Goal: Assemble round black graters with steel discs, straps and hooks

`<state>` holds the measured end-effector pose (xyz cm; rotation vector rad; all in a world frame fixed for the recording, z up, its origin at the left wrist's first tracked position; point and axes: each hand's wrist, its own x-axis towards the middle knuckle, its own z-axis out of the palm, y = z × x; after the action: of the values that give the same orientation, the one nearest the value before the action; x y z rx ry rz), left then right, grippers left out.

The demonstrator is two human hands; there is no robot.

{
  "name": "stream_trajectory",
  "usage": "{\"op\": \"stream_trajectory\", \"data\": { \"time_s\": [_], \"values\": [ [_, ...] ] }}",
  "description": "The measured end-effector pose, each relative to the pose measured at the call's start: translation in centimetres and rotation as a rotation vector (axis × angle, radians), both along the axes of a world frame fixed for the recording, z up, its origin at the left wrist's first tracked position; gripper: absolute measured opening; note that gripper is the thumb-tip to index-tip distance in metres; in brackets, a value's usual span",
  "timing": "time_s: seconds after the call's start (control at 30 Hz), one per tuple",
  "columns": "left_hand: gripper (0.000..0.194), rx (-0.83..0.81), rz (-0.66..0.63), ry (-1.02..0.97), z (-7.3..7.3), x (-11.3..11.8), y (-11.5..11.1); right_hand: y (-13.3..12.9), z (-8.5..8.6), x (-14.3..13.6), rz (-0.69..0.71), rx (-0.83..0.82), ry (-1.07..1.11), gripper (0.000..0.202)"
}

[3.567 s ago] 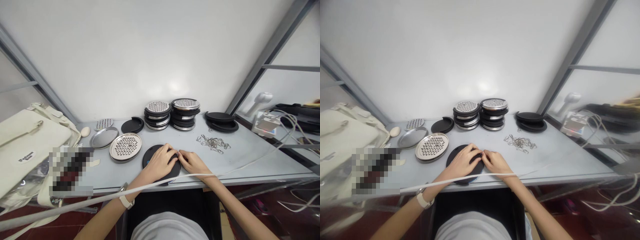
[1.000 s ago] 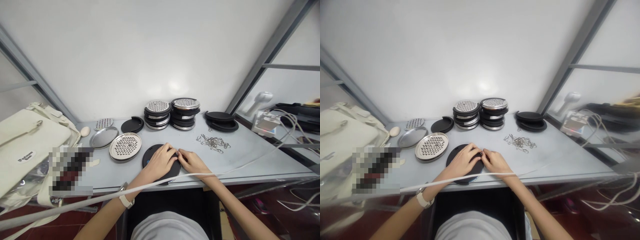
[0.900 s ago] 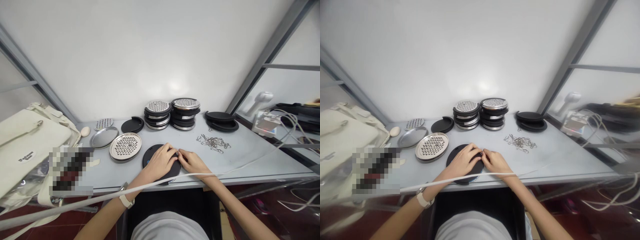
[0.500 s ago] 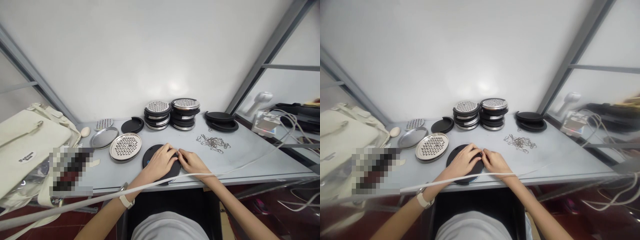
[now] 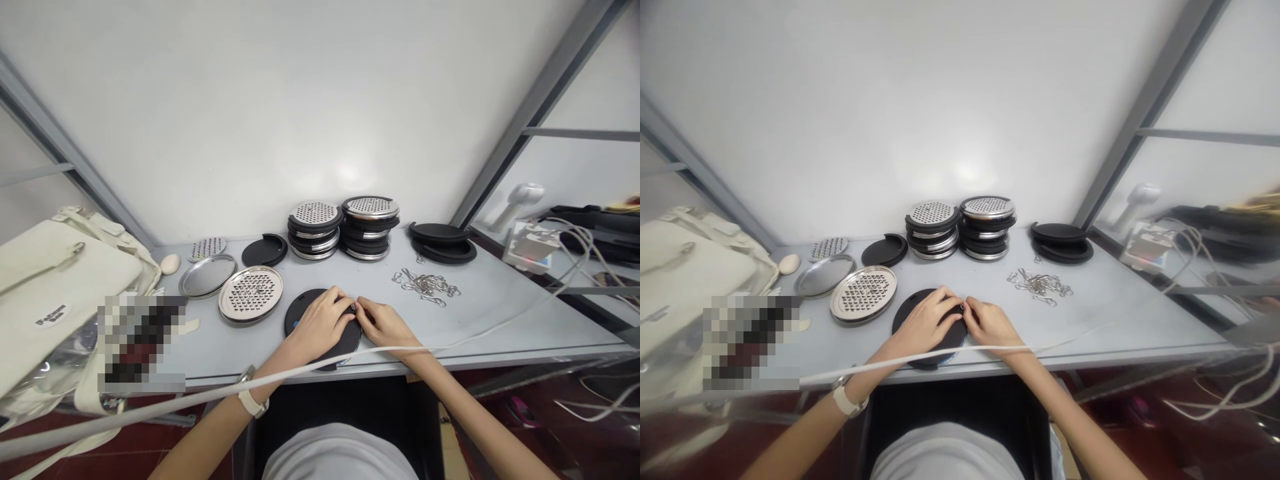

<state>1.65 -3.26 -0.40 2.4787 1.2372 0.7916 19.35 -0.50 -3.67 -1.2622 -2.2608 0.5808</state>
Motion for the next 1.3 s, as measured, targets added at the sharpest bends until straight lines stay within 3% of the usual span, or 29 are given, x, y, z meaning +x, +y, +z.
{"op": "stream_trajectory", "data": {
  "time_s": [1.3],
  "values": [
    [0.019, 0.003, 0.004, 0.026, 0.02, 0.05, 0.06, 0.13, -0.01, -0.04, -0.011, -0.018, 0.011, 0.03]
  ]
}}
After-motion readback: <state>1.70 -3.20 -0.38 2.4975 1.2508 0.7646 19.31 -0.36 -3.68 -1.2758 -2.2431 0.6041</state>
